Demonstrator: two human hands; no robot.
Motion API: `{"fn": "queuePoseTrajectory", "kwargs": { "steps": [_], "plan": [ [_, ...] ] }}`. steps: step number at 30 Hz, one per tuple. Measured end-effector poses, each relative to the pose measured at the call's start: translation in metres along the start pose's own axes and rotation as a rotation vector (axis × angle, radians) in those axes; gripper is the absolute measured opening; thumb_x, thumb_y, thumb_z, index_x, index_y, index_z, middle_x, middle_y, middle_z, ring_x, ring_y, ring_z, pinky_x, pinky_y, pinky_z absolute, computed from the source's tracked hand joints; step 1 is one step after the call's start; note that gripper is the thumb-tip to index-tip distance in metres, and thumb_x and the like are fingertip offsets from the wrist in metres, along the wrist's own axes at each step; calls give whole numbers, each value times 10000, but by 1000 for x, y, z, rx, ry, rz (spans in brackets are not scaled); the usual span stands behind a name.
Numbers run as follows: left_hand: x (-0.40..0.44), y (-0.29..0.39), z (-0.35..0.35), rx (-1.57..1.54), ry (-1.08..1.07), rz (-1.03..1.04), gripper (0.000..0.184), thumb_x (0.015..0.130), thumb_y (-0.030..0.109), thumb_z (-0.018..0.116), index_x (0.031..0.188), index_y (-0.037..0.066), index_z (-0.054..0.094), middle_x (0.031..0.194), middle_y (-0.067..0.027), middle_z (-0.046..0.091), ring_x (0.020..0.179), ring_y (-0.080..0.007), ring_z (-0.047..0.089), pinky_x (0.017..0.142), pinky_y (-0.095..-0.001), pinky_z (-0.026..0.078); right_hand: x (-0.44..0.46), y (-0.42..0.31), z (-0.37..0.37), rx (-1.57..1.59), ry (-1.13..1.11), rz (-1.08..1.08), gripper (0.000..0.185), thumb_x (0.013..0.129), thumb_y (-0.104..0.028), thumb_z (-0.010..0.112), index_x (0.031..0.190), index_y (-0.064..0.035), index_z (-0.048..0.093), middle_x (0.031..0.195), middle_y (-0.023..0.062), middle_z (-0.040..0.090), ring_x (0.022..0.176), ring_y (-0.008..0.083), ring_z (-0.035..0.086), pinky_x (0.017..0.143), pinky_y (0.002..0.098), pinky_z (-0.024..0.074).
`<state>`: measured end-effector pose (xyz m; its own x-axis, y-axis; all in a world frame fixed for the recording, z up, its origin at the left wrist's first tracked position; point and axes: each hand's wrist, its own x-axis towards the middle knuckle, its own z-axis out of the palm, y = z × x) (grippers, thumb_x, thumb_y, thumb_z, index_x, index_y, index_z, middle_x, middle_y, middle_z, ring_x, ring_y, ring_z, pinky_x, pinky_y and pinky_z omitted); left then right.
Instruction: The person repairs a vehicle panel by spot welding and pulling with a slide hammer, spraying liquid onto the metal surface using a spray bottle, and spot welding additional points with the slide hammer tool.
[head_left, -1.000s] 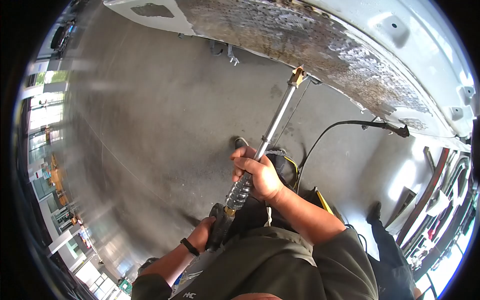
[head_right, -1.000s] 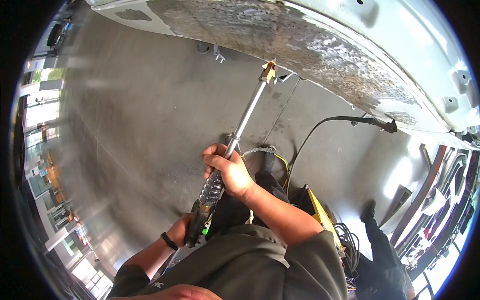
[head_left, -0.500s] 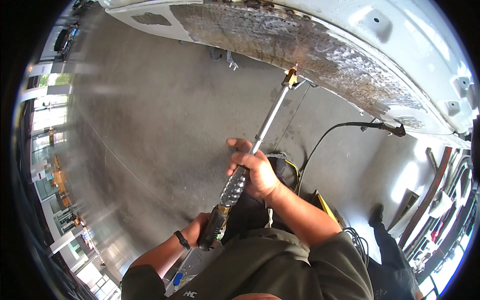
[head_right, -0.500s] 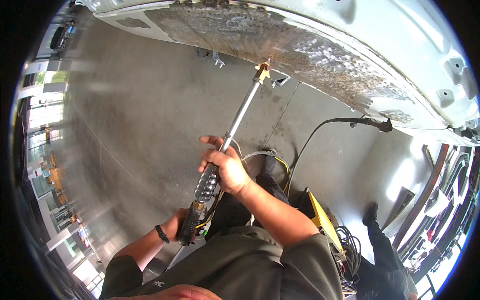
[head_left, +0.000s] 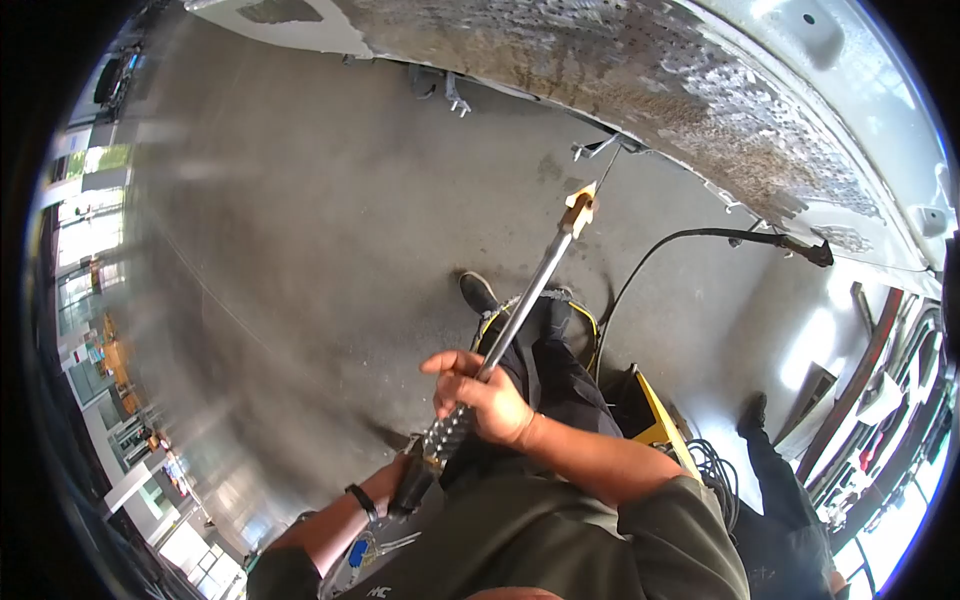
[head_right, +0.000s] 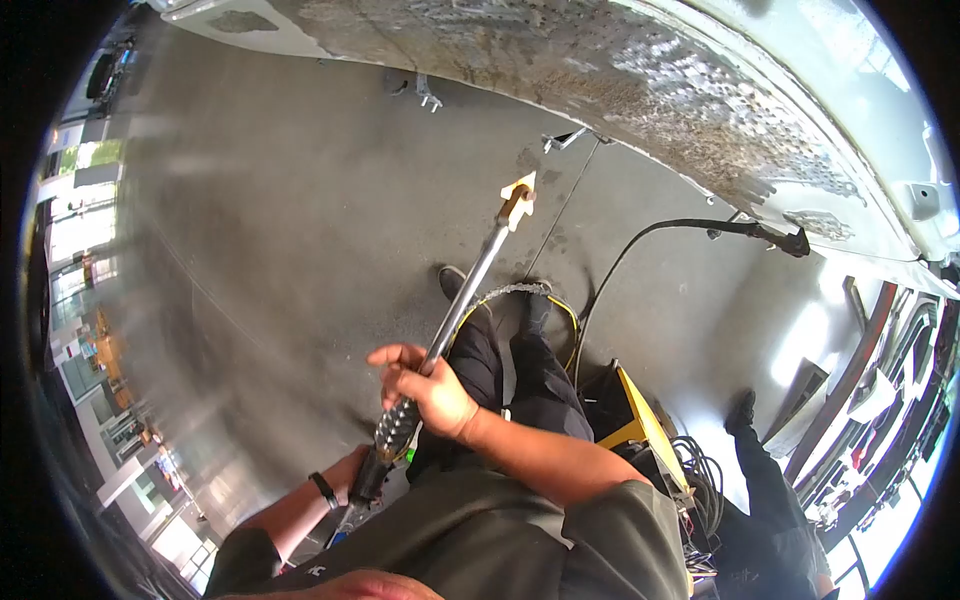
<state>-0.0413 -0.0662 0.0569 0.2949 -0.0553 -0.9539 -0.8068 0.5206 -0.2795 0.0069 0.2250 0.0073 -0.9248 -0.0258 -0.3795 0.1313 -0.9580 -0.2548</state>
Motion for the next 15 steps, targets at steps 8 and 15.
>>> {"fn": "queuePoseTrajectory", "kwargs": {
  "steps": [8, 15],
  "plan": [
    [27, 36, 32, 104, -147, 247, 566, 1080, 575, 366, 1031, 84, 645, 744, -96, 651, 619, -250, 649, 596, -402, 562, 21, -63, -7, -67, 133, -57, 412, 927, -120, 617, 1309, 27, 571, 808, 53, 606, 753, 188, 620, 751, 336, 524],
    [40, 38, 29, -33, -151, 181, 600, 1070, 625, 382, 1044, 91, 653, 756, -97, 673, 618, -265, 669, 614, -417, 579, 23, -80, -7, -103, 142, -34, 396, 939, -104, 583, 1317, 13, 584, 816, 64, 615, 759, 189, 618, 762, 339, 525]
  ]
}}
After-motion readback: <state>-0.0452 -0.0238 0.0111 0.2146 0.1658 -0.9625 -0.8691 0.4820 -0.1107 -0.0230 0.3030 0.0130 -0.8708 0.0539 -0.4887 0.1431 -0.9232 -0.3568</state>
